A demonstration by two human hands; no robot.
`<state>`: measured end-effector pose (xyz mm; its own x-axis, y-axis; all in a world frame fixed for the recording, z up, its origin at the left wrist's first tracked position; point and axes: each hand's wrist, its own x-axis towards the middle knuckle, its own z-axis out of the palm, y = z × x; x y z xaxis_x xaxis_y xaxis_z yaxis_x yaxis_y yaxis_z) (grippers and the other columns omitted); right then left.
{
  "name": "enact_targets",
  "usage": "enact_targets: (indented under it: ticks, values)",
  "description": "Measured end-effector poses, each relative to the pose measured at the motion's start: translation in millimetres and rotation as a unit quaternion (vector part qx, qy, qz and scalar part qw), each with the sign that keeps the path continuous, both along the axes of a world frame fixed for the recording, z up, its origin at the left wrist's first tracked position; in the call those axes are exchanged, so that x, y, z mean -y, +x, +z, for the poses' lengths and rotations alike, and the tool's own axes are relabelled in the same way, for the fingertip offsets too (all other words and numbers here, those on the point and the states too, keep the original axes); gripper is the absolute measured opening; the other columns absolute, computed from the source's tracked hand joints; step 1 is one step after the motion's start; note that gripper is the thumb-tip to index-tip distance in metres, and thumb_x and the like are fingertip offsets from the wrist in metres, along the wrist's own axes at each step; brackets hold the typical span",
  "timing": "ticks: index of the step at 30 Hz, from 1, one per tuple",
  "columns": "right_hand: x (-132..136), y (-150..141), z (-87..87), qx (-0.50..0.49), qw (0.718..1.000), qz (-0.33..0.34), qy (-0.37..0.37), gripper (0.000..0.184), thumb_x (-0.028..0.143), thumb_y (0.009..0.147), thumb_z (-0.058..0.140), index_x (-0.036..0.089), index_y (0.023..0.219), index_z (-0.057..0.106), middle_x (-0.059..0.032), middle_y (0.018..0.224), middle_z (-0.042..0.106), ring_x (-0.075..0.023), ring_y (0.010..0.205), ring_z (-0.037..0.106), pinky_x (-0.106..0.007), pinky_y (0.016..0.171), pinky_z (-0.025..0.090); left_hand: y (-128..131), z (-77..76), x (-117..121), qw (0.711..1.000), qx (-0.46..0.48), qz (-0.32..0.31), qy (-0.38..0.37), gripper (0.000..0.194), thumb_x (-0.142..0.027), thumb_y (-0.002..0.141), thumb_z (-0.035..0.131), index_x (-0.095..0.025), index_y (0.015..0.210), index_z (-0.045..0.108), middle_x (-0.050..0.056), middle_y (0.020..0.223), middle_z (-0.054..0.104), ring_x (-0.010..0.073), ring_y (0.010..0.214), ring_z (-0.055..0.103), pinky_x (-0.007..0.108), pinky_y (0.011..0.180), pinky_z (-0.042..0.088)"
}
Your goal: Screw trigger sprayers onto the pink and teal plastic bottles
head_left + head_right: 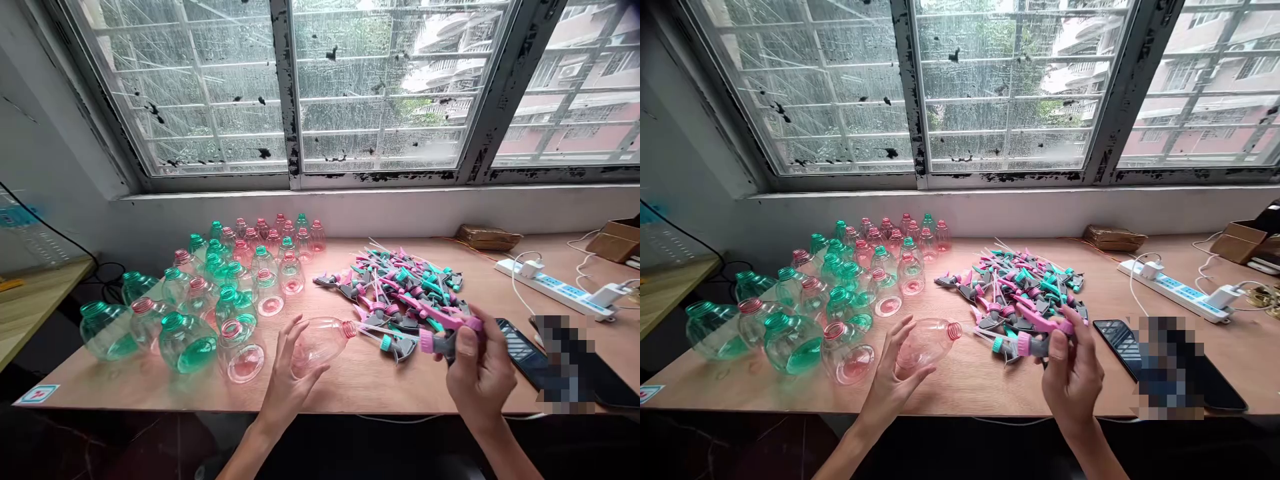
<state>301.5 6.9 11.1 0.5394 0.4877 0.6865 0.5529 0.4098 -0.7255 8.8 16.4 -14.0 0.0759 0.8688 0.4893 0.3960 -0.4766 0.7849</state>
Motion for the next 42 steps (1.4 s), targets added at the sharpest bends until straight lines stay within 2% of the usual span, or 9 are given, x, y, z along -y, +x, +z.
enact_targets:
  ticks: [3,9,13,17,20,25,32,35,42]
  values:
    - [2.1,5.9,5.8,-0.024,0.999,-0.02,-0.002,0.052,0.047,0.104,0.055,0.015,0.143,0.059,-0.008,0.089,0.071,-0.0135,0.044,0.059,-0.026,0.043,0.048,0.6,2.2,0.9,1.0,-0.012,0.013,-0.002,0.067,-0.026,0.09,0.076,-0.04,0.147,0.043,0.007,0.159,0.038,0.0318,0.152,0.034,0.057,0.124,0.029]
    - [0.7,-0.2,-2.8,-0.05,0.981,0.175,-0.065,0.046,0.048,0.101,0.06,0.025,0.141,0.059,-0.0031,0.09,0.07,-0.0129,0.045,0.058,-0.026,0.041,0.054,3.3,4.9,5.5,0.997,-0.071,-0.018,-0.002,0.065,-0.021,0.093,0.072,-0.039,0.148,0.044,0.008,0.167,0.027,0.0338,0.155,0.029,0.056,0.124,0.032]
    - [-4.8,-29.8,-12.8,-0.171,0.919,0.332,-0.125,0.061,0.051,0.088,0.077,0.026,0.14,0.057,-0.0024,0.088,0.071,-0.0185,0.056,0.067,-0.03,0.047,0.061,3.7,-2.5,3.7,0.997,-0.068,-0.041,0.0,0.088,-0.023,0.091,0.075,-0.039,0.16,0.023,0.01,0.169,0.024,0.0321,0.158,0.023,0.058,0.126,0.028]
    - [-8.5,-55.2,-24.2,-0.188,0.849,0.441,-0.222,0.04,0.054,0.076,0.087,0.019,0.091,0.075,-0.0046,0.082,0.074,-0.022,0.066,0.068,-0.036,0.064,0.063,2.7,-6.9,-1.9,0.994,0.042,-0.067,-0.072,0.107,-0.023,0.087,0.079,-0.038,0.163,0.006,0.01,0.171,0.023,0.0287,0.159,0.021,0.057,0.13,0.016]
    - [-10.8,-62.4,-32.2,-0.185,0.826,0.475,-0.241,0.043,0.058,0.081,0.081,0.018,0.067,0.071,-0.0029,0.062,0.068,-0.019,0.057,0.062,-0.032,0.058,0.056,0.8,-4.9,-6.0,0.975,0.139,-0.088,-0.153,0.122,-0.027,0.076,0.087,-0.037,0.164,0.002,0.01,0.173,0.021,0.0292,0.161,0.013,0.054,0.13,0.013]
    - [-9.8,-62.7,-33.2,-0.24,0.794,0.51,-0.229,0.046,0.053,0.084,0.082,0.019,0.114,0.072,0.0016,0.059,0.067,-0.0163,0.051,0.059,-0.028,0.051,0.053,-4.0,-0.3,-11.9,0.958,0.177,-0.085,-0.21,0.106,-0.04,0.082,0.081,-0.025,0.165,0.016,0.019,0.171,0.026,0.0338,0.158,0.026,0.054,0.129,0.021]
    - [-7.4,-58.5,-30.2,-0.27,0.799,0.489,-0.224,0.051,0.049,0.082,0.085,0.019,0.12,0.069,0.0015,0.061,0.067,-0.0184,0.055,0.061,-0.027,0.045,0.052,-3.1,-1.3,-12.1,0.95,0.185,-0.094,-0.233,0.084,-0.03,0.078,0.085,-0.024,0.153,0.048,0.013,0.155,0.056,0.0354,0.147,0.047,0.058,0.124,0.034]
    - [-7.7,-56.9,-31.5,-0.27,0.796,0.498,-0.214,0.047,0.048,0.082,0.085,0.021,0.118,0.07,-0.0003,0.069,0.071,-0.0169,0.055,0.062,-0.026,0.045,0.053,-1.2,-1.6,-10.1,0.951,0.19,-0.097,-0.222,0.082,-0.033,0.082,0.081,-0.03,0.155,0.044,0.011,0.162,0.048,0.0342,0.147,0.046,0.057,0.123,0.035]
    - [-7.4,-57.4,-40.9,-0.268,0.794,0.508,-0.2,0.043,0.044,0.077,0.091,0.02,0.109,0.074,-0.0004,0.074,0.072,-0.0131,0.05,0.058,-0.027,0.047,0.052,-4.8,7.2,-3.7,0.941,0.219,-0.108,-0.232,0.118,-0.049,0.076,0.087,-0.034,0.165,0.011,0.017,0.162,0.044,0.0376,0.147,0.046,0.056,0.118,0.041]
